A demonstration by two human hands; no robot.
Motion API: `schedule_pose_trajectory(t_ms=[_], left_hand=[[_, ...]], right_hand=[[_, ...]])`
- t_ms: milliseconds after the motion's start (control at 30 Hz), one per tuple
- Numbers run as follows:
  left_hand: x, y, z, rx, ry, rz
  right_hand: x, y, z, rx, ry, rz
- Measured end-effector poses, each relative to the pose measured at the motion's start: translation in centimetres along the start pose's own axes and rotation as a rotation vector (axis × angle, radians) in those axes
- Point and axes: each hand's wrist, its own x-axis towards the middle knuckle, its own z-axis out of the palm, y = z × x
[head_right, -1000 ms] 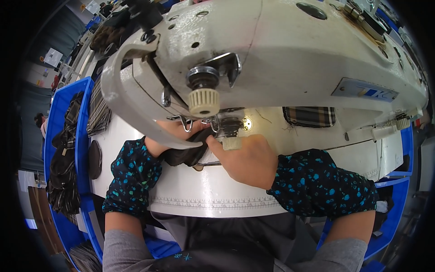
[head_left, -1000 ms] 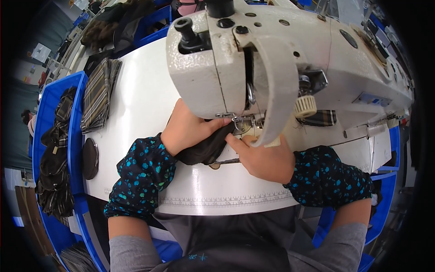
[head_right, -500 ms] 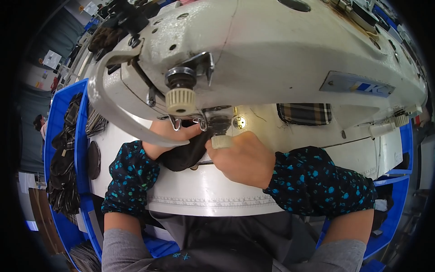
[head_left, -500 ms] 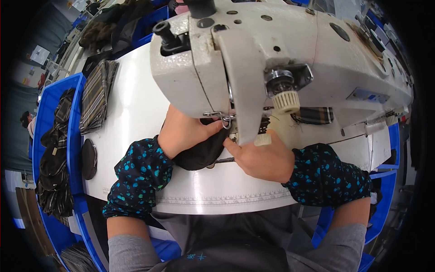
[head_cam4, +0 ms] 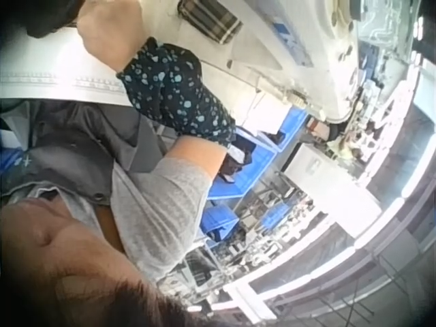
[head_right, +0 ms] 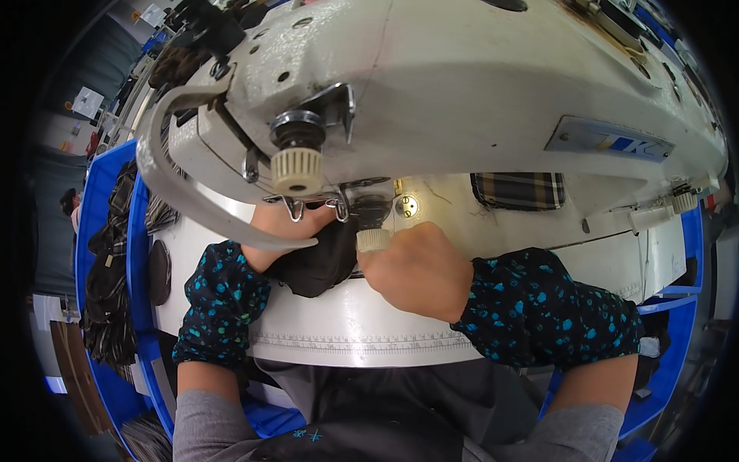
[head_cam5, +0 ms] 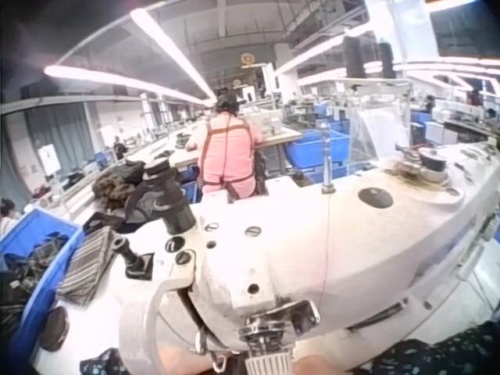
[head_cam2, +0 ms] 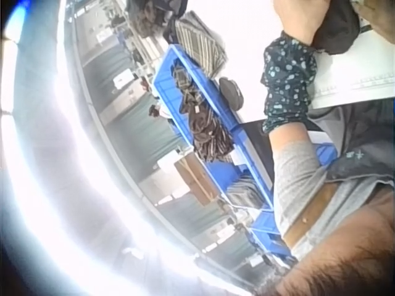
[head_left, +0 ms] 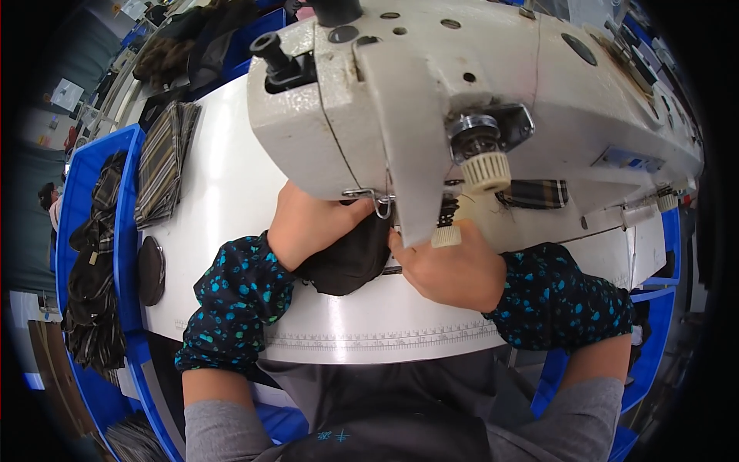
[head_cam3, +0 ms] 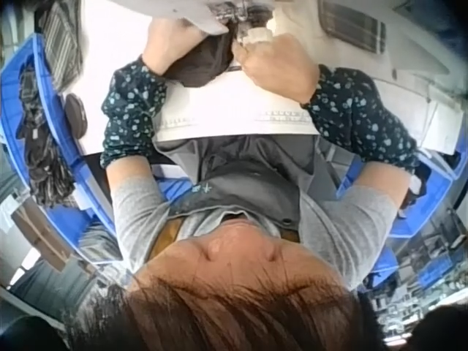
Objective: Using an industrial sewing machine to stitch a patterned leather wallet.
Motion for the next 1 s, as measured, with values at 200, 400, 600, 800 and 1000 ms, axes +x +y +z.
schedule_pose_trajectory(t_ms=[200,400,600,800,1000], left_hand=[[-0.3,0.8,-0.5,0.016,-0.043,-0.052],[0.0,0.7,-0.6,-0.016,-0.089,-0.032],[-1.8,1.8,-1.4,0.046,-0.024,0.035],[-6.7,5.1,-2.1,0.188,0.214,0.487],[-6.5,3.5,-0.5,0.427,0.389,0.619]], right_hand=[[0.2,-0.3,0.2,-0.107,0.080,-0.011],[0.3,0.0,1.0,-0.122,0.113,-0.022],[0.7,0.2,0.2,-0.209,0.277,-0.099],[0.9,0.7,0.3,-0.194,0.301,-0.098],[0.7,0.9,0.6,-0.147,0.300,-0.105]])
